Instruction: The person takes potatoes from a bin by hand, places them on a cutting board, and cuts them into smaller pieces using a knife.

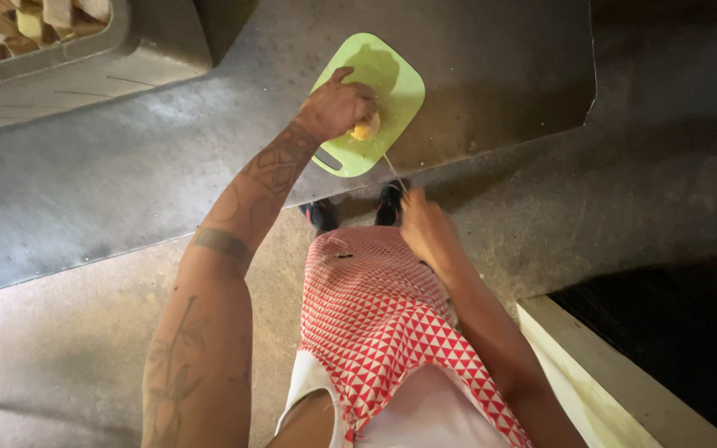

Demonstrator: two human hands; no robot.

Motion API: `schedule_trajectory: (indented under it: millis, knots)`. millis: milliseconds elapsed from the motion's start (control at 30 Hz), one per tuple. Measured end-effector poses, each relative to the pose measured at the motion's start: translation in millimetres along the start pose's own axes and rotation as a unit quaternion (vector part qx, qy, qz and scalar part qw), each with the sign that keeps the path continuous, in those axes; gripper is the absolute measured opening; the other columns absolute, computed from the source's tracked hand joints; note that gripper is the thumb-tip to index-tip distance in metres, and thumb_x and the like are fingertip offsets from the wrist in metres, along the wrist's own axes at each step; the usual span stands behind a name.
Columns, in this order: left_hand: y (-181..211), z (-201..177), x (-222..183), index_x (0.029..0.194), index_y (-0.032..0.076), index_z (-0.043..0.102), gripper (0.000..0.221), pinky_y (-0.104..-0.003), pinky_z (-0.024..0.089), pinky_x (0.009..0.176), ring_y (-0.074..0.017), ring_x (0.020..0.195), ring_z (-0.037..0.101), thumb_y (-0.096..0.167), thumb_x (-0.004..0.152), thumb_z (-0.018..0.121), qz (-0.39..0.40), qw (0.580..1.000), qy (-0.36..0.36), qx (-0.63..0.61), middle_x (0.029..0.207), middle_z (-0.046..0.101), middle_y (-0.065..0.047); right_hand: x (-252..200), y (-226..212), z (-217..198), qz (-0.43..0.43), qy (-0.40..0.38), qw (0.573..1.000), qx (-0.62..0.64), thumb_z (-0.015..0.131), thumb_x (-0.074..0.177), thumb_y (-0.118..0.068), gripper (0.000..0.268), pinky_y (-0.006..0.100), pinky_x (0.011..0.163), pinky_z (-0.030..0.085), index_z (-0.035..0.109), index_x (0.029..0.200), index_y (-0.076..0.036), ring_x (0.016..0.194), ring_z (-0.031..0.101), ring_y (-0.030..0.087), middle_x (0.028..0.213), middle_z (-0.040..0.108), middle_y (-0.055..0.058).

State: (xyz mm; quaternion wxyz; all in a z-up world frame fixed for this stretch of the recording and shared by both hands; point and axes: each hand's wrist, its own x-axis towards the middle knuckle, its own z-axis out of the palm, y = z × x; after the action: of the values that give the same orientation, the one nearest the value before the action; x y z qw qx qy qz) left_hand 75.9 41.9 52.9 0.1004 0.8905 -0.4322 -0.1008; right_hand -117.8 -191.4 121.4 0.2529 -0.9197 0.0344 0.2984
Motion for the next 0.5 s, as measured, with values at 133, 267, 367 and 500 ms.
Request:
schedule_trajectory:
  millis: [133, 267, 367, 500]
  knots:
    - [0, 1, -4, 0.106, 0.021, 0.076, 0.022, -0.056, 0.028, 0.122, -0.0164, 0.123, 0.062, 0.013, 0.088, 0.066, -0.002, 0.999, 0.046, 0.005, 0.119, 0.073, 0.003, 39, -27, 4, -0.073, 0.092, 0.993, -0.016, 0.048, 0.108, -0.029, 0.025, 0.062, 0.074, 0.053, 0.049, 0.112, -0.005, 0.084, 0.068, 0.054, 0.086, 0.07, 0.031]
    - [1, -1, -1, 0.103, 0.02, 0.076, 0.019, -0.054, 0.029, 0.12, -0.0173, 0.124, 0.06, 0.017, 0.088, 0.064, 0.017, 0.998, 0.05, 0.044, 0.113, 0.073, 0.003, -20, 8, -1, -0.01, 0.021, 1.0, -0.005, 0.051, 0.103, -0.026, 0.026, 0.064, 0.071, 0.05, 0.049, 0.113, -0.003, 0.083, 0.066, 0.055, 0.084, 0.068, 0.033]
    - [3, -2, 0, 0.101, 0.02, 0.076, 0.018, -0.053, 0.029, 0.121, -0.0169, 0.125, 0.06, 0.016, 0.088, 0.064, 0.012, 0.998, 0.043, 0.039, 0.113, 0.073, 0.004, -20, 25, 7, 0.0, -0.004, 1.0, -0.008, 0.051, 0.102, -0.027, 0.027, 0.063, 0.07, 0.051, 0.048, 0.114, -0.003, 0.081, 0.067, 0.053, 0.084, 0.069, 0.032]
    - [7, -2, -3, 0.103, 0.02, 0.076, 0.018, -0.051, 0.03, 0.123, -0.0148, 0.127, 0.06, 0.013, 0.091, 0.063, 0.001, 0.999, 0.022, 0.029, 0.112, 0.072, 0.006, 52, 15, 43, -0.082, 0.074, 0.994, -0.021, 0.05, 0.107, -0.027, 0.022, 0.062, 0.071, 0.053, 0.05, 0.112, -0.005, 0.08, 0.069, 0.05, 0.082, 0.07, 0.028]
